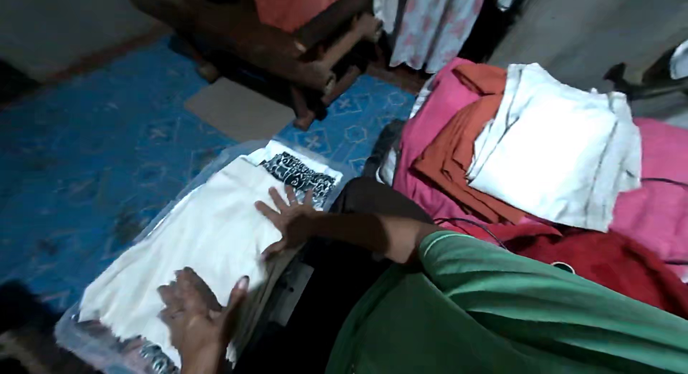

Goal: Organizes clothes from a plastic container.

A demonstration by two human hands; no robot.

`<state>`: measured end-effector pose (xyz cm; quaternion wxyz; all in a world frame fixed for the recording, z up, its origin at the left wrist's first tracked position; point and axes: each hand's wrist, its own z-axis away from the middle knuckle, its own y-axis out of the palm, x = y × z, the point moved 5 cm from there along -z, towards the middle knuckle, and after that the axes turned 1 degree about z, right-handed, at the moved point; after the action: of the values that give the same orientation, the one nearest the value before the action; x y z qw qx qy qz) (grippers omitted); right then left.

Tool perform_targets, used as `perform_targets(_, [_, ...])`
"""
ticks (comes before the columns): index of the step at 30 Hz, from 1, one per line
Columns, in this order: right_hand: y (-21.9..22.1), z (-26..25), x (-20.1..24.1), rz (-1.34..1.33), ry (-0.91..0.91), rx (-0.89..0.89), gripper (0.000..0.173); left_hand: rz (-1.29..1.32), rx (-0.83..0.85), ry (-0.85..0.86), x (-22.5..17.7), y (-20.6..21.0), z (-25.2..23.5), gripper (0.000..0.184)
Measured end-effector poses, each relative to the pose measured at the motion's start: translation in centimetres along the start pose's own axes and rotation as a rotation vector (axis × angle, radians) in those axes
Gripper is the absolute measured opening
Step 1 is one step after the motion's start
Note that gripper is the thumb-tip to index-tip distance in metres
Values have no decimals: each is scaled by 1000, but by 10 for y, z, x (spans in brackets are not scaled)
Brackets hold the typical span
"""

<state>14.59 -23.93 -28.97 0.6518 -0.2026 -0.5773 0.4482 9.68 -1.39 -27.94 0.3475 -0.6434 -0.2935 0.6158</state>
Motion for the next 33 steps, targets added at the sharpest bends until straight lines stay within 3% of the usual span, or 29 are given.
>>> perform_targets(3, [-2,7,-2,-8,-38,7,96,-2,145,-15,6,20,2,109])
perform_targets(9, [-43,93,-2,-23,-107,8,57,2,130,-14,12,23,-1,112])
perform_targets(12, [-84,157,-36,91,-72,-196,37,3,130,-7,12,23,0,111])
perform_targets(14, [-122,207,-69,152,123,-319,28,8,132,-6,12,22,1,111])
perform_targets(16, [-157,264,-101,224,489,-328,32,16,142,-8,12,21,0,112])
perform_targets(18, [-169,314,-132,289,845,-230,53,8,152,-7,12,20,0,112])
perform_targets(20, [-159,348,-158,315,1032,-158,75,-1,157,15,13,20,-1,113])
perform_targets(23, [-138,364,-179,364,1042,-272,86,18,158,44,12,18,0,109])
perform_targets(27, [-141,359,-191,371,967,-441,57,141,123,61,8,12,7,97])
perform_targets(31, [-180,367,-189,186,869,-581,18,478,-53,18,-9,-2,18,86])
perform_targets(33, [-208,368,-175,105,823,-713,16,633,-152,25,-19,-9,18,72])
